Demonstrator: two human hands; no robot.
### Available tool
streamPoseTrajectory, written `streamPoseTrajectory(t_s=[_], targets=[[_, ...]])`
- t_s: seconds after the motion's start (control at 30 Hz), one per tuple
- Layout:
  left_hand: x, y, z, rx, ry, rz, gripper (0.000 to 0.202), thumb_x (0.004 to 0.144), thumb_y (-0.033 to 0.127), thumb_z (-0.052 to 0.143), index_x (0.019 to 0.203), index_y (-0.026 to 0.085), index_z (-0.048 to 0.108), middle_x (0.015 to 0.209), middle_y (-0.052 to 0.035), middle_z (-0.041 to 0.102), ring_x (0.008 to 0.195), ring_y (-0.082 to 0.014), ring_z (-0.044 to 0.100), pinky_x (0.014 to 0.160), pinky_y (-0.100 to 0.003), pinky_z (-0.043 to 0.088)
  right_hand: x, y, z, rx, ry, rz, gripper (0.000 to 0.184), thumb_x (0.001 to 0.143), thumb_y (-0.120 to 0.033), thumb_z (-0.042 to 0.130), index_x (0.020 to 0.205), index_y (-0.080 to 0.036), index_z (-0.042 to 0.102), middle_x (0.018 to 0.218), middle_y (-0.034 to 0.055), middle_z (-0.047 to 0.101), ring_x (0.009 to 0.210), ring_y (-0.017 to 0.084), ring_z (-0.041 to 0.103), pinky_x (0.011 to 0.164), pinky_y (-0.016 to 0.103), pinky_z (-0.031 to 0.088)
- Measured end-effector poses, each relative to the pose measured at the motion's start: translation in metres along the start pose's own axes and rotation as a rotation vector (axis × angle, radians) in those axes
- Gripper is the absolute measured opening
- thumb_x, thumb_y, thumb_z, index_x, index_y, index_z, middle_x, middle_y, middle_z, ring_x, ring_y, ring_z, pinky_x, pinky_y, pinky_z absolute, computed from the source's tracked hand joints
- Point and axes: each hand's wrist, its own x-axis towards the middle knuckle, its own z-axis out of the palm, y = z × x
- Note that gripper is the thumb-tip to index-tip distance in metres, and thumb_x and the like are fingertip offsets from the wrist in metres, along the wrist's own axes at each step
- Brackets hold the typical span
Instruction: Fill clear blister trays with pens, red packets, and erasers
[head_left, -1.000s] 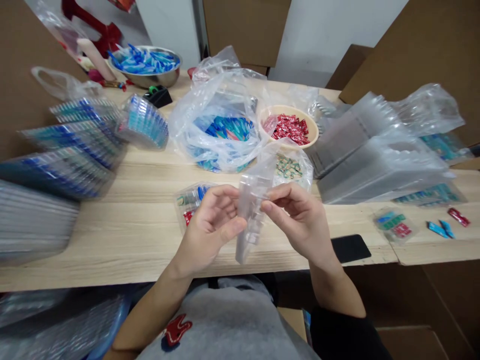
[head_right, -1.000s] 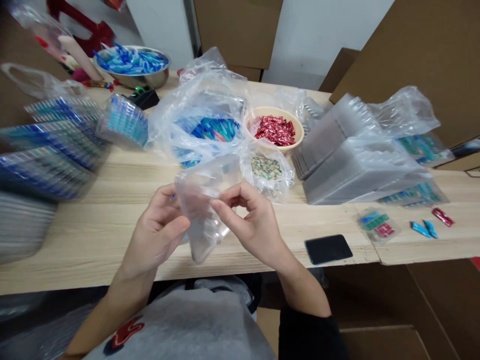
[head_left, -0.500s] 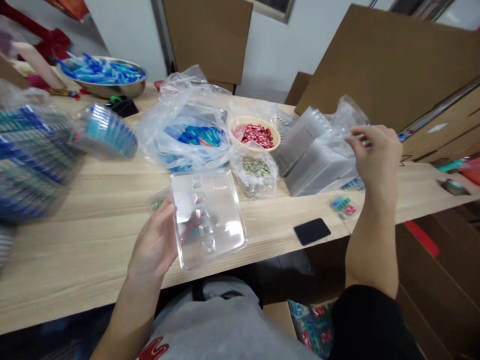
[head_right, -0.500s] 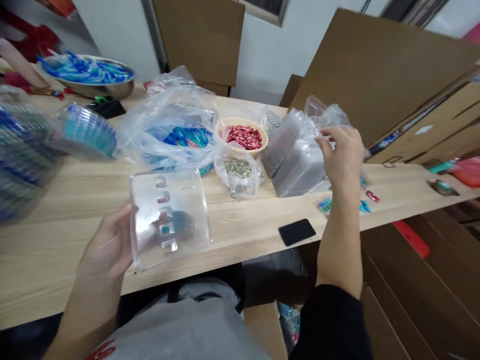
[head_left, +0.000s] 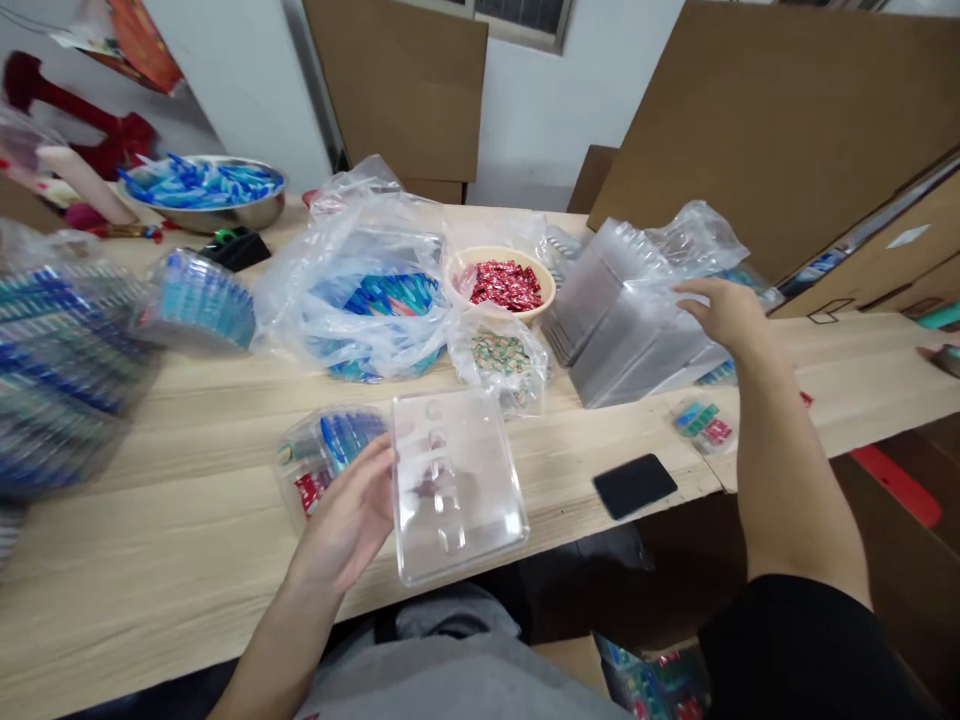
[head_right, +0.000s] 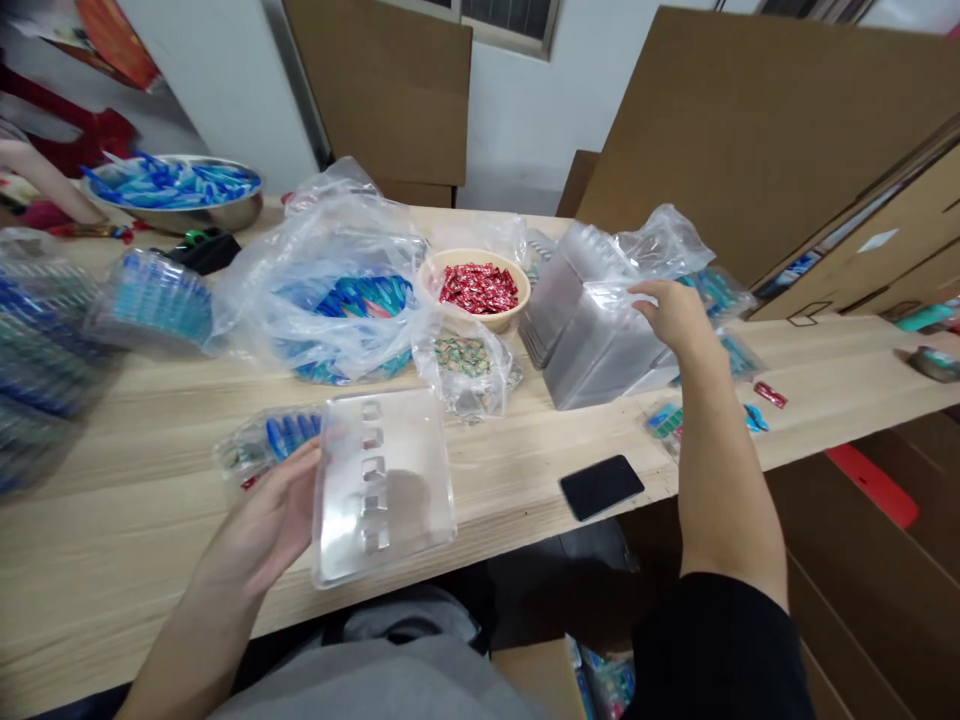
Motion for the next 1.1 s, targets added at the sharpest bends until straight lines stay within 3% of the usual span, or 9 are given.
streamPoseTrajectory(t_s=[0.17,0.2,0.27,0.33,0.5,0.63,0.87,0.97,1.1], targets=[[0.013,0.011,0.029,0.064,-0.119,0.035,0.033,0.078,0.031,0.072,0.107,0.019,0.066,0.104,-0.0085,0.072,0.083,-0.022,0.07,0.068,-0.031,0.059,-0.059,-0.05,-0.002,0.112,0.194,-0.035,0.023,0.08,-0.013,0.068,0.102,-0.018,0.07,0.11,0.0112,0.07,0.104,0.018,0.062,0.099,0.036,0.04],[0.017,0.015,0.042,0.084,-0.144,0.067,0.031,0.079,0.029,0.07,0.107,0.018,0.066,0.103,-0.0085,0.072,0.082,-0.0208,0.07,0.068,-0.03,0.058,-0.078,-0.066,-0.001,0.262,0.147,-0.036,0.023,0.086,-0.024,0.063,0.107,-0.018,0.068,0.105,0.0103,0.071,0.092,0.017,0.065,0.09,0.036,0.047],[0.03,0.023,0.075,0.136,-0.237,0.134,0.025,0.082,0.025,0.066,0.105,0.018,0.065,0.102,-0.0079,0.072,0.084,-0.019,0.07,0.071,-0.028,0.058,-0.114,-0.094,0.004,0.582,-0.262,-0.018,0.048,0.091,-0.045,0.053,0.134,-0.022,0.052,0.11,0.0092,0.069,0.08,0.017,0.069,0.075,0.038,0.055],[0.051,0.028,0.114,0.198,-0.395,0.184,0.018,0.086,0.021,0.061,0.103,0.018,0.063,0.104,-0.0072,0.071,0.09,-0.0191,0.069,0.077,-0.031,0.057,-0.137,-0.106,0.008,0.732,-0.384,-0.006,0.061,0.088,-0.049,0.056,0.144,-0.028,0.038,0.109,0.0064,0.069,0.069,0.016,0.067,0.064,0.036,0.057],[0.128,0.012,0.205,0.534,-0.649,0.484,0.026,0.098,0.029,0.042,0.107,0.016,0.062,0.118,-0.0132,0.066,0.111,-0.0244,0.063,0.095,-0.042,0.05,-0.128,-0.058,-0.008,0.731,0.233,0.228,0.056,0.076,-0.029,0.068,0.129,-0.031,0.05,0.081,0.0002,0.066,0.052,0.011,0.051,0.048,0.026,0.042],[0.172,-0.021,0.246,1.074,-0.68,0.907,0.031,0.083,0.023,0.068,0.112,0.012,0.062,0.136,-0.0186,0.054,0.133,-0.0323,0.044,0.113,-0.049,0.031,-0.107,-0.009,-0.035,0.752,0.732,0.299,0.049,0.062,-0.02,0.066,0.11,-0.029,0.056,0.087,0.0019,0.064,0.059,0.013,0.054,0.055,0.029,0.045],[0.196,-0.039,0.262,1.219,-0.59,1.051,0.014,0.085,0.006,0.052,0.082,0.016,0.061,0.12,-0.0162,0.061,0.122,-0.0306,0.051,0.108,-0.05,0.032,-0.083,0.031,-0.02,0.734,0.812,0.3,0.049,0.06,-0.032,0.064,0.104,-0.028,0.044,0.087,0.0025,0.058,0.067,0.018,0.062,0.065,0.036,0.054],[0.196,-0.015,0.249,0.905,-0.435,1.041,0.011,0.087,0.01,0.052,0.083,0.02,0.056,0.109,-0.0108,0.065,0.111,-0.0237,0.057,0.105,-0.044,0.037,-0.064,0.047,0.002,0.592,0.765,0.31,0.05,0.07,-0.045,0.057,0.114,-0.027,0.039,0.092,0.0044,0.057,0.073,0.017,0.062,0.069,0.035,0.054],[0.174,0.034,0.21,0.474,-0.292,0.776,0.006,0.09,0.019,0.053,0.084,0.019,0.053,0.102,-0.0078,0.067,0.092,-0.0169,0.064,0.09,-0.035,0.05,-0.039,0.052,0.03,0.388,0.59,0.272,0.056,0.077,-0.05,0.056,0.122,-0.018,0.044,0.091,0.0069,0.058,0.079,0.022,0.062,0.077,0.043,0.052]])
